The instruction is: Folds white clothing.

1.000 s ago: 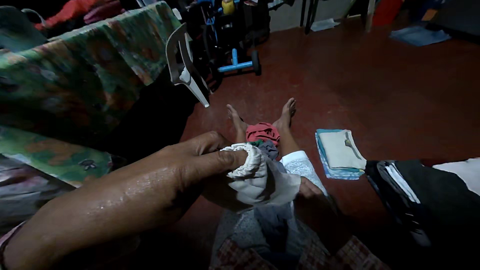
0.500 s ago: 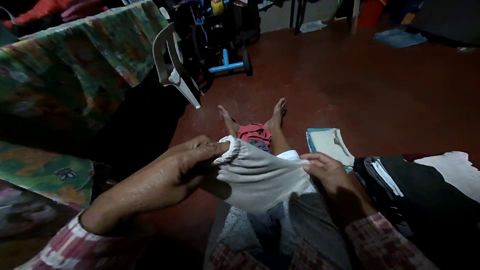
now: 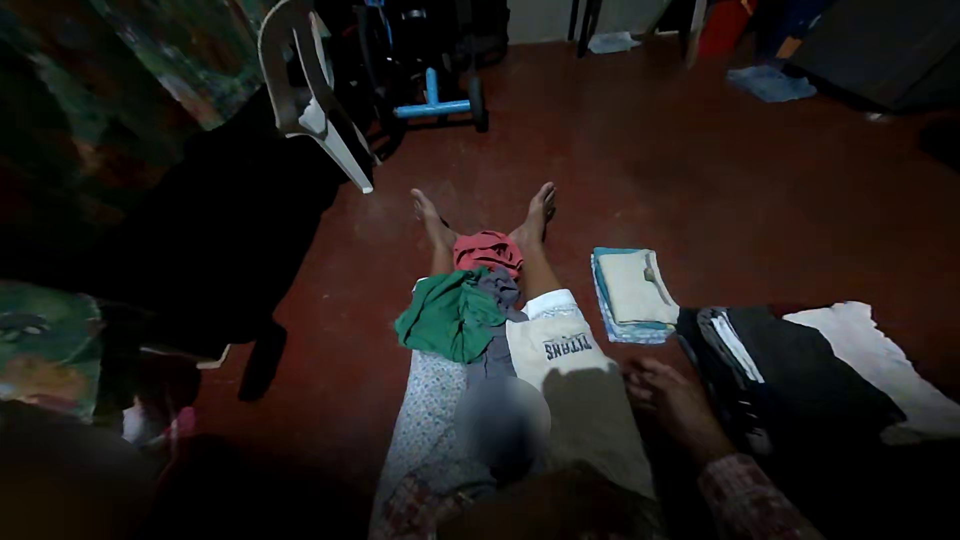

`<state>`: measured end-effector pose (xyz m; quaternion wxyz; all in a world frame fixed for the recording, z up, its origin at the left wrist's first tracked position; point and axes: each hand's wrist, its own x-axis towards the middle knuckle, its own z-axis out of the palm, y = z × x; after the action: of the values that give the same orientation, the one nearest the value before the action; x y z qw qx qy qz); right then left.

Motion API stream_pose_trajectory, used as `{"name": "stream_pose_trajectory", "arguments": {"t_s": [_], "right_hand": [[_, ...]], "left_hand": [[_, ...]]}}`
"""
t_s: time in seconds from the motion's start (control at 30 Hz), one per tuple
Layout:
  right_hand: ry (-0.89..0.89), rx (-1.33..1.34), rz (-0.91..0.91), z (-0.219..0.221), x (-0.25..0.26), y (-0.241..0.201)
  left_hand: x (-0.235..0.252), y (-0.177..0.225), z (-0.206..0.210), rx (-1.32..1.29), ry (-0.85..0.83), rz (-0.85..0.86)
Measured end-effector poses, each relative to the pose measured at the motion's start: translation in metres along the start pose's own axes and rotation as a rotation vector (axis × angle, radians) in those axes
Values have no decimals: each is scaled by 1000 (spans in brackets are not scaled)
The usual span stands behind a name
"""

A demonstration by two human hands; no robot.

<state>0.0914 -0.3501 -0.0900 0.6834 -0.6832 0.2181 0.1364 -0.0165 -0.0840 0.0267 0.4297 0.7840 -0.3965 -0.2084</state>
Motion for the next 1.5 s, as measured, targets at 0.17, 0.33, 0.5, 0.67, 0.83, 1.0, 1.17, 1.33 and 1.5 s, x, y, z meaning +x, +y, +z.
{"name": "stream_pose_trajectory", "arguments": {"t_s": [0.17,0.33,0.5,0.67,0.83,1.0,1.17,1.33,1.5], "right_hand": [[-27,176,112,-4,-19,41],[-73,75,55,15,-19,14],[-12,-175,123,30,-1,-5],[27,-101,56,33,1,-13],[77,106,-106,31,-18,-34],[31,322,-454,27,-32,-95],[-43,240,-765,15,-56,-123],[-19,-146,-611,-8,-99,-44],[17,-246,-57,-9,-122,17]], "left_hand": [[-10,-83,-23,-321,385,-585],[8,-114,-12,-850,511,-1019],[26,-124,-3,-1062,580,-1071],[34,-121,2,-1326,758,-972],[35,-95,-24,-1275,859,-735],[48,-54,-82,-984,910,-442],[43,-38,-105,-801,921,-219],[-11,-77,-48,-691,600,-389],[-43,-112,6,-875,370,-693]]}}
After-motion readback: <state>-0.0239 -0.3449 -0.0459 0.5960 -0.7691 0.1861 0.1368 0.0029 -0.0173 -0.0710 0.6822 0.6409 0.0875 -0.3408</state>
